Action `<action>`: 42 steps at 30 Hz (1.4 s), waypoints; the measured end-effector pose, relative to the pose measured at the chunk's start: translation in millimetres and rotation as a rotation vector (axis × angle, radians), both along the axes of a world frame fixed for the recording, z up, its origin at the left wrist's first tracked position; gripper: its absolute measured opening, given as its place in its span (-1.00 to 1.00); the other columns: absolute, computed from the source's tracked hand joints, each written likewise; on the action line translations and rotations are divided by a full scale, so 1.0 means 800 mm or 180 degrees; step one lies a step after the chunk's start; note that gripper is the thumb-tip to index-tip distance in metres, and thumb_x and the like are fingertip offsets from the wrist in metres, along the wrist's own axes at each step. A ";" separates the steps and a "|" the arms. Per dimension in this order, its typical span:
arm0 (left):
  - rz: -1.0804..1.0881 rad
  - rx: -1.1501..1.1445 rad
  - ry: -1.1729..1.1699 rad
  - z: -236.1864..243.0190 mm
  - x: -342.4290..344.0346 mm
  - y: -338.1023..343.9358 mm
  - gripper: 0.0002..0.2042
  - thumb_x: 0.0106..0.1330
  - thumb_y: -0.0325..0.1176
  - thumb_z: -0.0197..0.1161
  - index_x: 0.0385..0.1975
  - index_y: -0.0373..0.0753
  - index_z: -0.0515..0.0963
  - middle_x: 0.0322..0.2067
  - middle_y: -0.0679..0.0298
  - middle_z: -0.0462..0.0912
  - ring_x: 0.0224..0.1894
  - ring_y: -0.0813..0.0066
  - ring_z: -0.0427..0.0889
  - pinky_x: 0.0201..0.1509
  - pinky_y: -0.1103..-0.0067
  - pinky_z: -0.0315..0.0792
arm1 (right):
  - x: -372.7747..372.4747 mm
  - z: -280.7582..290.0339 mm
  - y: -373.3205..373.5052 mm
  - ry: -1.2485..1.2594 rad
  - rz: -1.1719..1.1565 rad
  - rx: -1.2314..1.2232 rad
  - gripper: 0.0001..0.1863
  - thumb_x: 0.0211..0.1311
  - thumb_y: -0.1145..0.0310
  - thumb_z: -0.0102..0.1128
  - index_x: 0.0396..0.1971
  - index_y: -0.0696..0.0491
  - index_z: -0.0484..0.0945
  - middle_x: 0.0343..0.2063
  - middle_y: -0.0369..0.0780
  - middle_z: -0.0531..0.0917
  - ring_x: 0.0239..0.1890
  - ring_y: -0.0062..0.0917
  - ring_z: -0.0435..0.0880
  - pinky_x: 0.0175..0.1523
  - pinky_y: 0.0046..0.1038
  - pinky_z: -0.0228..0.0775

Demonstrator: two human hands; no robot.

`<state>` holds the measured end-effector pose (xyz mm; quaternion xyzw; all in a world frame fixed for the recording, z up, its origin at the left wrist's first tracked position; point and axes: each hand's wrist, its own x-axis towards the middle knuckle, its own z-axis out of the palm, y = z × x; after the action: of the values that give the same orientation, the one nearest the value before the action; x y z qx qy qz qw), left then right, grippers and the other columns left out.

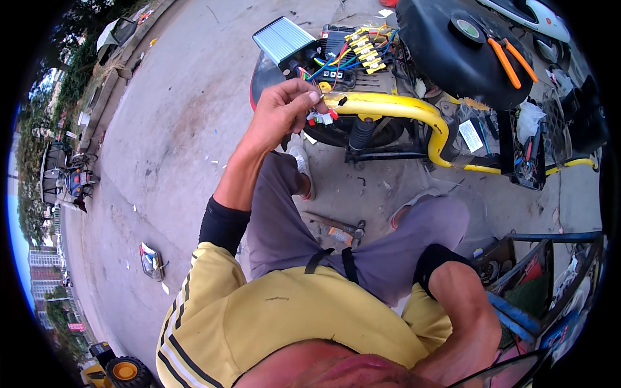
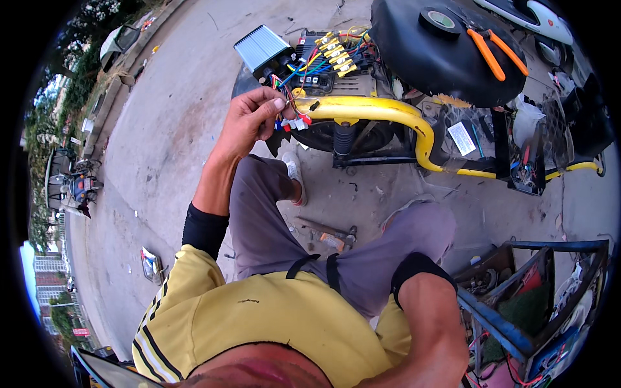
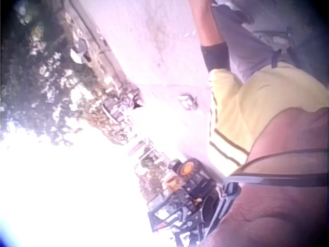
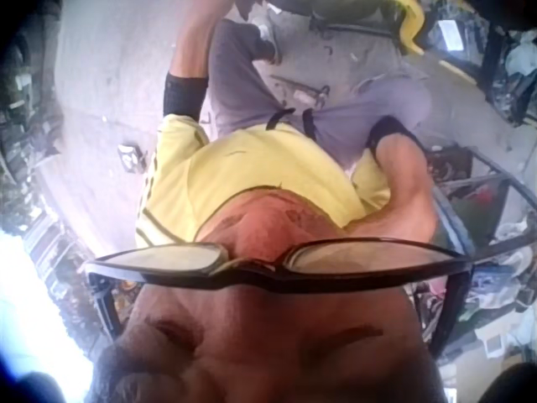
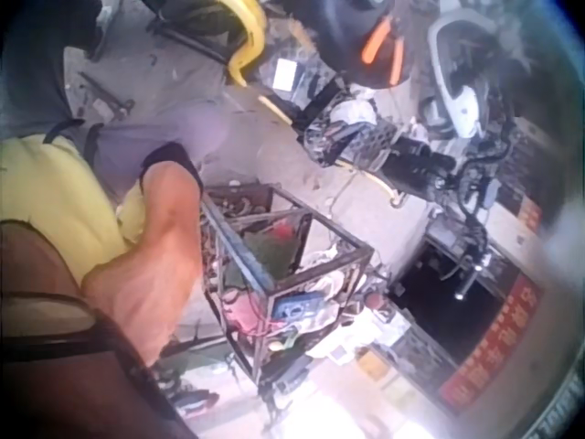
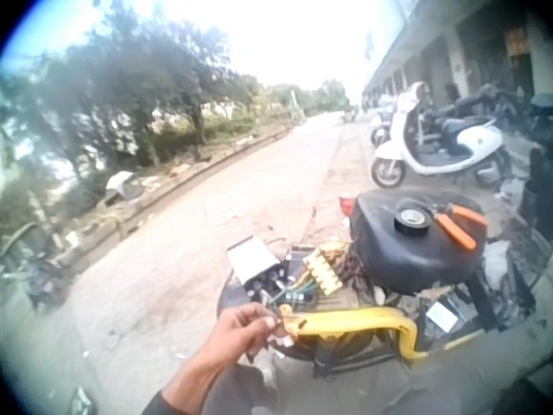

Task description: The person is repairing the electrical wiring of a yellow motorized scooter. They are seen stripping wires, twisting them together, and connecting them to a control box while seated on the ground.

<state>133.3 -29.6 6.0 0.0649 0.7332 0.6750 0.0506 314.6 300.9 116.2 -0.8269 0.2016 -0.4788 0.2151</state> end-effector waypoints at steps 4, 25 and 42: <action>0.0017 -0.0093 0.0037 0.008 0.003 -0.003 -0.81 0.53 -0.32 0.26 -0.12 -0.33 0.67 -0.27 0.22 0.80 -0.69 0.75 0.33 -0.63 0.70 0.14 | -0.011 0.000 -0.008 0.0006 0.0225 0.0112 -0.89 0.07 0.32 0.37 -0.54 0.00 0.65 -0.55 -0.29 0.70 -0.48 -0.36 0.71 -0.45 -0.26 0.49; 0.2049 0.0174 0.1232 -0.146 0.009 -0.126 -0.87 0.47 -0.38 0.30 -0.21 -0.32 0.62 -0.51 0.36 0.58 -0.64 0.76 0.36 -0.58 0.70 0.18 | 0.003 -0.033 -0.015 0.0051 0.1809 0.3105 -0.83 0.37 0.44 0.14 -0.17 0.17 0.64 -0.12 -0.07 0.77 -0.04 -0.36 0.73 -0.01 -0.29 0.55; 0.2062 0.0351 0.0640 -0.145 0.041 -0.140 -0.89 0.45 -0.38 0.29 -0.29 -0.27 0.62 -0.58 0.43 0.51 -0.65 0.78 0.31 -0.58 0.71 0.14 | -0.037 -0.022 -0.067 -0.0166 0.0252 0.0101 -0.70 0.25 0.35 0.22 -0.65 0.10 0.43 -0.66 -0.13 0.48 -0.57 -0.19 0.55 -0.43 -0.19 0.37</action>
<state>166.2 -141.9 -109.8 -0.1025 0.6794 0.6849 -0.2426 284.9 247.2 98.7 -0.8180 0.1706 -0.4880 0.2521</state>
